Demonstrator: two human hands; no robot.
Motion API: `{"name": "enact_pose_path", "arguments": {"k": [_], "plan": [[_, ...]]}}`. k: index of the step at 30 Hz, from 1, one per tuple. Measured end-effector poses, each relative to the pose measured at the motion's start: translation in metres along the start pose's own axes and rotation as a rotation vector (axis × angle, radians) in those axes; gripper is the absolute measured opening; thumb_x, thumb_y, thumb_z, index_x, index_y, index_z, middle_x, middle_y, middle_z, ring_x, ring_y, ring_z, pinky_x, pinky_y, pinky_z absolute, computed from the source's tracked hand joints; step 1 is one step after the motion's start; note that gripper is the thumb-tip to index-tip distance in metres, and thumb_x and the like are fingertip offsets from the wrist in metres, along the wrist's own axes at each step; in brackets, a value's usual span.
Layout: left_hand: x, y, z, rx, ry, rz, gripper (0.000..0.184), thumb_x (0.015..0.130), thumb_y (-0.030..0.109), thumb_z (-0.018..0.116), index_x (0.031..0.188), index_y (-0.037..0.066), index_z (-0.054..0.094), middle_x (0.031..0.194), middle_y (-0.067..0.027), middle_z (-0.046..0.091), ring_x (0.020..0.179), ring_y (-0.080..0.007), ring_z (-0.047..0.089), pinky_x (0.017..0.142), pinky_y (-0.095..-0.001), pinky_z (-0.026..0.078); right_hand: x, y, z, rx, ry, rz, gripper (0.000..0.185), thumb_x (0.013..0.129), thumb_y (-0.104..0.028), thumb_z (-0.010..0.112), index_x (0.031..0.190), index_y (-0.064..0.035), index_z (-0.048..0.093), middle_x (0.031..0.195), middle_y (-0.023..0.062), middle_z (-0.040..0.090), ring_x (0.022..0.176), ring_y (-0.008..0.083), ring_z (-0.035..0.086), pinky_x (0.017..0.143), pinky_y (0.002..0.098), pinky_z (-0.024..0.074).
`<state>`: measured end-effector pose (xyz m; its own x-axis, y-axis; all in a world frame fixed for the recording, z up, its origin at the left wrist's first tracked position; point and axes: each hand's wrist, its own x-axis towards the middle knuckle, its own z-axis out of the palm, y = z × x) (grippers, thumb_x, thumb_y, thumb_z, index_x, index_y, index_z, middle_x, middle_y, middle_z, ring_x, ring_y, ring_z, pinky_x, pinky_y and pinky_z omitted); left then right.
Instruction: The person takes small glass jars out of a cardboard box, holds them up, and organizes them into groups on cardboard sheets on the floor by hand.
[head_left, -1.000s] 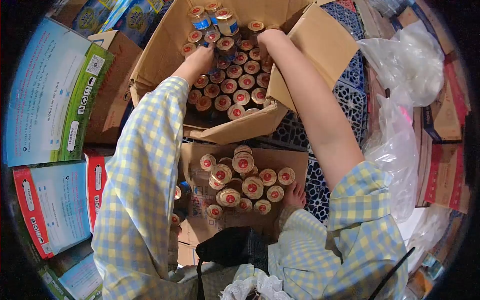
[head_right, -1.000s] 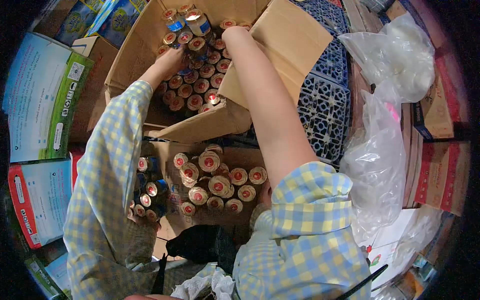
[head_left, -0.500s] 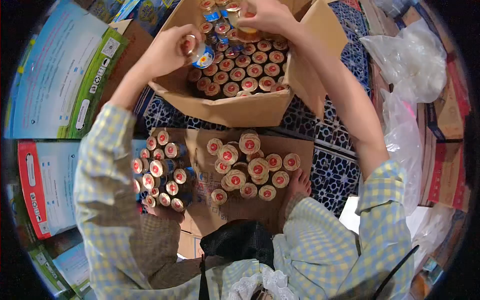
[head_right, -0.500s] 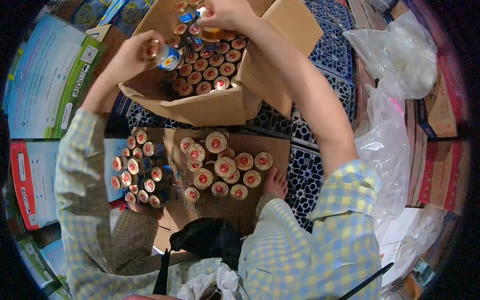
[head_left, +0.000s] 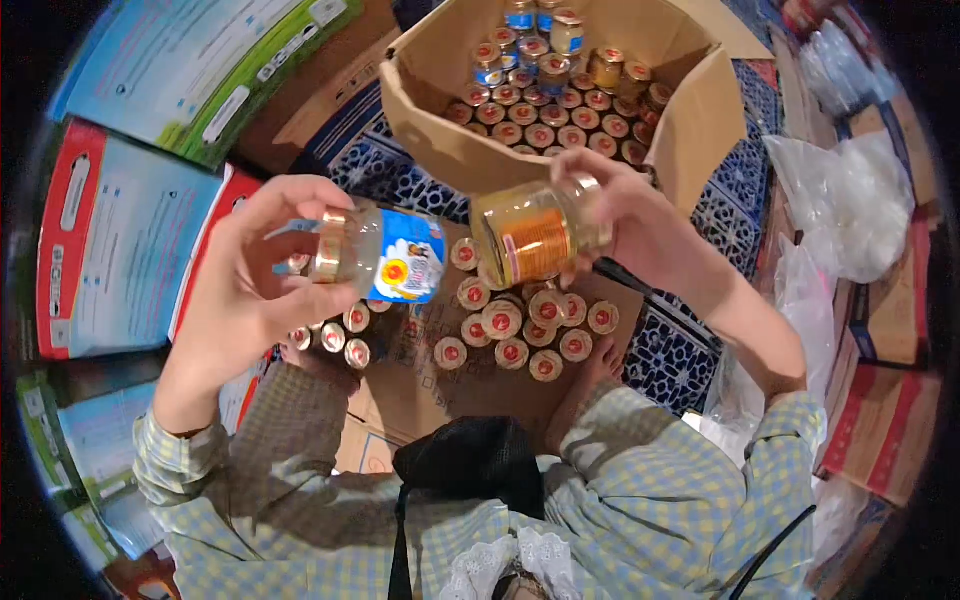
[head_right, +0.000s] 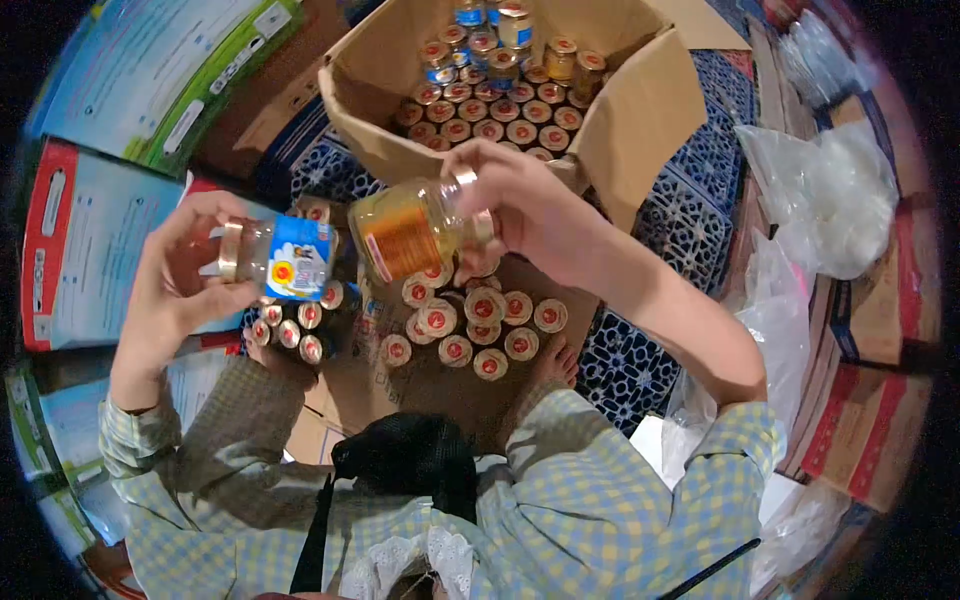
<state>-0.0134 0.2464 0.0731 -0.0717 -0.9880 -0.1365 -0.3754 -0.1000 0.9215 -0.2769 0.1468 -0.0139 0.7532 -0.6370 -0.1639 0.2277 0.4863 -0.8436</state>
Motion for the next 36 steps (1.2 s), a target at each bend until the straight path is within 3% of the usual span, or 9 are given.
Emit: {"name": "enact_pose_path", "arguments": {"k": [4, 7, 11, 14, 15, 18, 22, 32, 36], "plan": [[-0.010, -0.012, -0.001, -0.076, -0.018, -0.105, 0.045, 0.065, -0.006, 0.067, 0.104, 0.004, 0.048, 0.097, -0.0019, 0.050, 0.089, -0.0120, 0.053, 0.067, -0.0236, 0.048, -0.007, 0.017, 0.010, 0.033, -0.014, -0.025, 0.035, 0.069, -0.006, 0.060, 0.098, -0.0080, 0.041, 0.082, 0.0027, 0.051, 0.069, 0.0095, 0.055, 0.055, 0.0259, 0.0505], [-0.013, -0.016, -0.006, -0.042, -0.014, -0.188, 0.047, 0.066, 0.003, 0.070, 0.106, 0.004, 0.047, 0.099, -0.0041, 0.052, 0.088, -0.0129, 0.054, 0.077, -0.0266, 0.046, -0.009, 0.028, 0.007, 0.023, 0.027, -0.121, 0.043, 0.064, 0.002, 0.062, 0.099, -0.0077, 0.040, 0.085, 0.0031, 0.050, 0.073, 0.0099, 0.055, 0.059, 0.0263, 0.0509], [-0.016, -0.029, -0.010, -0.050, 0.035, -0.148, 0.048, 0.065, 0.002, 0.071, 0.107, 0.005, 0.047, 0.100, -0.0045, 0.051, 0.088, -0.0134, 0.054, 0.076, -0.0272, 0.047, -0.013, 0.038, -0.003, -0.341, 0.067, -0.207, 0.047, 0.059, 0.007, 0.065, 0.096, -0.0056, 0.038, 0.091, 0.0036, 0.044, 0.093, 0.0116, 0.051, 0.073, 0.0351, 0.0516], [-0.018, -0.032, -0.010, -0.103, 0.037, -0.178, 0.048, 0.065, 0.002, 0.071, 0.106, 0.005, 0.047, 0.102, -0.0045, 0.051, 0.088, -0.0134, 0.054, 0.075, -0.0271, 0.047, -0.014, 0.043, 0.002, -0.659, 0.011, -0.600, 0.037, 0.062, 0.006, 0.064, 0.092, -0.0067, 0.046, 0.099, 0.0081, 0.050, 0.080, 0.0116, 0.056, 0.069, 0.0272, 0.0498], [-0.018, -0.033, -0.009, -0.128, 0.037, -0.192, 0.048, 0.065, 0.002, 0.071, 0.106, 0.005, 0.048, 0.102, -0.0045, 0.051, 0.088, -0.0134, 0.054, 0.075, -0.0270, 0.047, -0.014, 0.046, 0.001, -0.661, 0.010, -0.595, 0.037, 0.062, 0.006, 0.064, 0.092, -0.0067, 0.046, 0.099, 0.0081, 0.050, 0.080, 0.0116, 0.056, 0.069, 0.0272, 0.0498], [-0.019, -0.033, -0.007, -0.111, 0.028, -0.165, 0.044, 0.066, 0.003, 0.071, 0.104, 0.004, 0.048, 0.101, -0.0035, 0.050, 0.087, -0.0113, 0.053, 0.074, -0.0255, 0.045, -0.014, 0.058, -0.004, -1.161, -0.003, -1.061, 0.030, 0.059, 0.004, 0.066, 0.083, -0.0077, 0.052, 0.103, 0.0105, 0.048, 0.088, 0.0205, 0.056, 0.074, 0.0317, 0.0502], [-0.019, -0.031, -0.003, -0.135, 0.019, -0.165, 0.043, 0.066, 0.002, 0.070, 0.103, 0.004, 0.048, 0.101, -0.0033, 0.049, 0.085, -0.0103, 0.053, 0.073, -0.0243, 0.044, -0.017, 0.054, 0.000, -1.205, -0.178, -1.187, 0.024, 0.058, 0.002, 0.065, 0.077, -0.0092, 0.055, 0.103, 0.0126, 0.047, 0.094, 0.0309, 0.053, 0.076, 0.0377, 0.0504], [-0.017, -0.029, 0.001, -0.133, -0.022, -0.192, 0.048, 0.063, 0.000, 0.070, 0.105, 0.005, 0.047, 0.105, -0.0042, 0.050, 0.089, -0.0133, 0.053, 0.073, -0.0248, 0.047, -0.023, 0.053, -0.003, -1.118, -0.233, -1.064, 0.020, 0.063, -0.002, 0.063, 0.078, -0.0080, 0.052, 0.103, 0.0141, 0.047, 0.091, 0.0338, 0.052, 0.073, 0.0406, 0.0503], [-0.010, -0.038, -0.014, -0.070, 0.011, -0.138, 0.042, 0.067, -0.001, 0.068, 0.104, 0.002, 0.049, 0.091, -0.0009, 0.051, 0.078, -0.0093, 0.053, 0.066, -0.0216, 0.045, -0.022, 0.057, -0.007, -1.164, -0.213, -1.068, 0.021, 0.060, 0.001, 0.062, 0.077, -0.0069, 0.051, 0.101, 0.0142, 0.047, 0.086, 0.0319, 0.053, 0.067, 0.0372, 0.0495]]}}
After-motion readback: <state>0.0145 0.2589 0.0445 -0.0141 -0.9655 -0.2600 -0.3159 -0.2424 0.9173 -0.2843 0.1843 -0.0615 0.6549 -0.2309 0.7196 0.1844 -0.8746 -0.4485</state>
